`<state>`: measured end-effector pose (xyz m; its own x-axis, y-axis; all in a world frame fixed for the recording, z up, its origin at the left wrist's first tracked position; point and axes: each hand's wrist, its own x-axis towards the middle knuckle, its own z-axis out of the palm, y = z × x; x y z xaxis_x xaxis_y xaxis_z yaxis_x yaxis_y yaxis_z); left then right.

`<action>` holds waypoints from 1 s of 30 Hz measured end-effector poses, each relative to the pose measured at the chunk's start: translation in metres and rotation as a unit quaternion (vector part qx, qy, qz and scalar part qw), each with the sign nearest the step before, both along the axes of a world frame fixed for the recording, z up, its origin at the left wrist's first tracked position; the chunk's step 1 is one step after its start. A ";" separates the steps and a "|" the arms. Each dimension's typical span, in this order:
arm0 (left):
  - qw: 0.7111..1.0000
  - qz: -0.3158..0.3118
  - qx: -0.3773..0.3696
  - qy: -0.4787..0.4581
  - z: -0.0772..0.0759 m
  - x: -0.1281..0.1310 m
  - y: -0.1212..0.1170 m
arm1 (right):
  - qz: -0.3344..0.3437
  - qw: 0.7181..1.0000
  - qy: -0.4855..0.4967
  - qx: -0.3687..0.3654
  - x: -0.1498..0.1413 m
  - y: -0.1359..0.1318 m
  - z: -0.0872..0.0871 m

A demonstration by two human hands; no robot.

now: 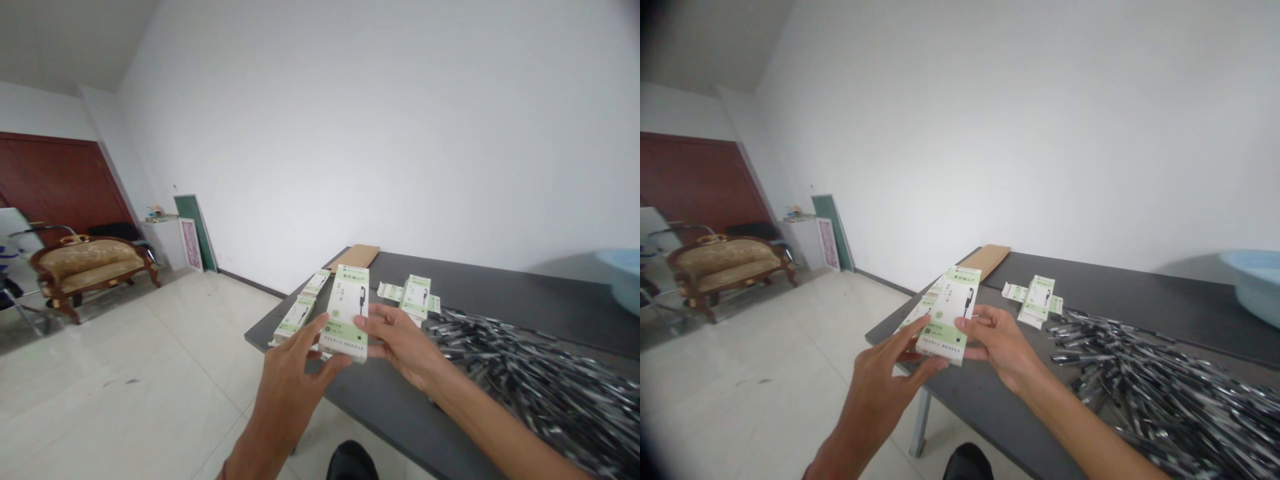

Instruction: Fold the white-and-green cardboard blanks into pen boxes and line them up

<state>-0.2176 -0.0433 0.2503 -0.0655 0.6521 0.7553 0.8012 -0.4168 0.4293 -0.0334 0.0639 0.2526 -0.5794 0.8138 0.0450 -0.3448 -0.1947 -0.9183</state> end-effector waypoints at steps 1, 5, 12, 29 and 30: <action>1.000 0.002 0.006 0.008 -0.001 0.000 0.001 | 0.004 1.000 0.000 -0.002 0.000 0.000 -0.001; 0.999 0.016 0.022 0.036 -0.003 0.002 0.004 | 0.008 1.000 -0.002 -0.001 0.000 -0.001 0.000; 0.981 -0.056 -0.125 -0.139 0.008 0.002 -0.004 | -0.007 0.999 -0.002 0.054 0.010 0.004 0.009; 0.999 -0.051 -0.012 0.013 0.007 -0.015 -0.004 | -0.100 0.825 -0.051 0.555 0.024 -0.025 0.032; 0.999 -0.043 0.001 0.026 0.007 -0.016 -0.004 | -0.095 0.804 -0.050 0.585 0.027 -0.029 0.035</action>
